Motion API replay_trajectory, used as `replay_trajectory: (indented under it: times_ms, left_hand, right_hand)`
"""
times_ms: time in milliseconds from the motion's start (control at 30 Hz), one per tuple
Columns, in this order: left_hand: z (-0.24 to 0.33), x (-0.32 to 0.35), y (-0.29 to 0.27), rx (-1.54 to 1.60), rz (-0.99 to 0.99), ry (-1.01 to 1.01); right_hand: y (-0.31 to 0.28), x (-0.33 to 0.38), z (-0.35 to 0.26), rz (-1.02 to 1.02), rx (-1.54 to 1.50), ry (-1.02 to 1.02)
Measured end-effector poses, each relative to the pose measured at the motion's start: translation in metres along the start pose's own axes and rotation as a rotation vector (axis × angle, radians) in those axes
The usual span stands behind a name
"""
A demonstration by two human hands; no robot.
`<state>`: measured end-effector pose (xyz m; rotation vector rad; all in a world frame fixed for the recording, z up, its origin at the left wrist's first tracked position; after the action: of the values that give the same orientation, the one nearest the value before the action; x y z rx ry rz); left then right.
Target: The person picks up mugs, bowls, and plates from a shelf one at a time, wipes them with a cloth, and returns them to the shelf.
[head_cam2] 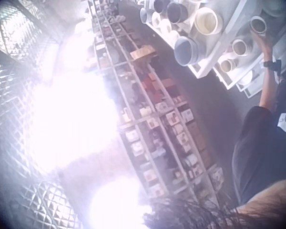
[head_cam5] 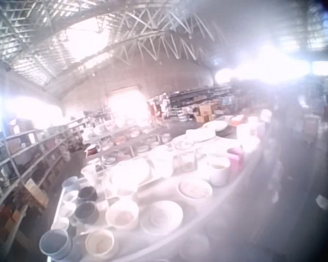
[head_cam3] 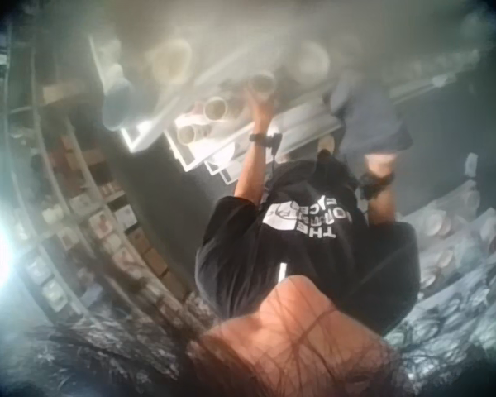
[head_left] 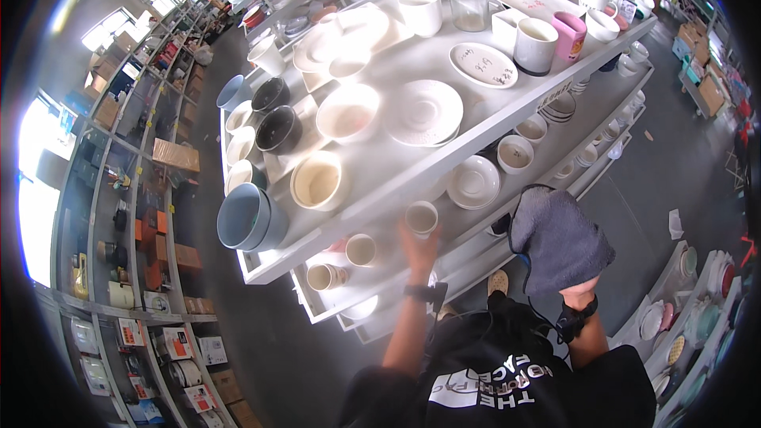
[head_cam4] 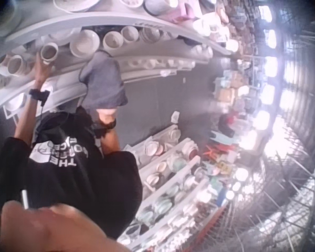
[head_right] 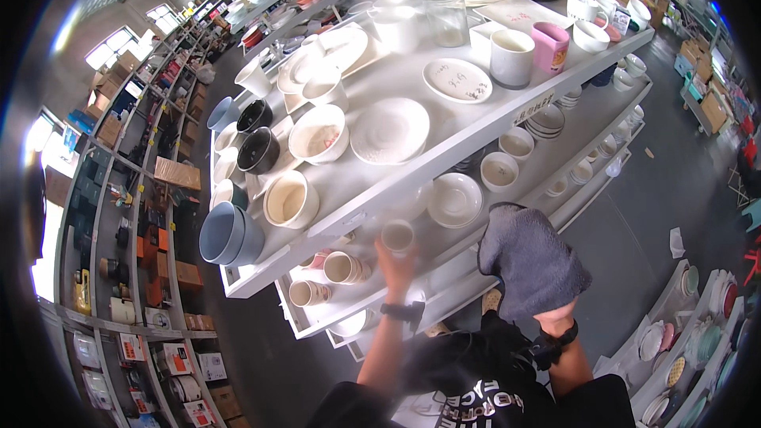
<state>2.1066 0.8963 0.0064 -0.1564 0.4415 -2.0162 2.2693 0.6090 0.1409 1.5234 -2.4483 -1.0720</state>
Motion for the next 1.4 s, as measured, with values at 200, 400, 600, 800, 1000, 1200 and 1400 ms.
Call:
replay_trajectory:
  times_ms: [200,400,600,800,1000,1200,1400]
  left_hand:
    - [-0.007,0.001,0.001,-0.012,-0.023,-0.011]
    - [-0.006,0.003,0.0,0.018,0.015,-0.019]
    - [0.059,0.034,-0.024,-0.212,0.237,0.15]
    - [0.092,0.048,0.036,-0.202,-0.139,0.291]
    - [0.055,0.016,0.078,-0.412,-0.042,0.32]
    - [0.001,-0.014,0.125,-0.761,-0.301,0.002]
    - [-0.01,-0.023,0.137,-0.87,-0.264,0.267]
  right_hand:
    - [-0.017,0.008,0.008,0.048,0.305,0.066]
    - [-0.01,0.003,0.001,0.024,-0.173,-0.029]
    - [0.012,-0.013,-0.028,-0.052,-0.248,-0.102]
    - [-0.005,-0.009,-0.042,-0.079,-0.258,-0.165]
    - [-0.032,0.001,-0.05,-0.085,-0.225,-0.182]
    - [-0.07,0.014,-0.062,-0.091,-0.255,-0.201]
    - [-0.098,0.013,-0.068,-0.085,-0.317,-0.158]
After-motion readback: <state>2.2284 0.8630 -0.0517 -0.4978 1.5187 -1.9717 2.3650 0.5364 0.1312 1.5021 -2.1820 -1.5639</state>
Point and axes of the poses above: each hand's wrist, its own x-axis away from the middle knuckle, its own y-axis out of the palm, z = x × y, the point moved 10 cm from there along -x, towards the middle knuckle, and after that the axes turned 6 degrees about -z, right-handed, at the moved point
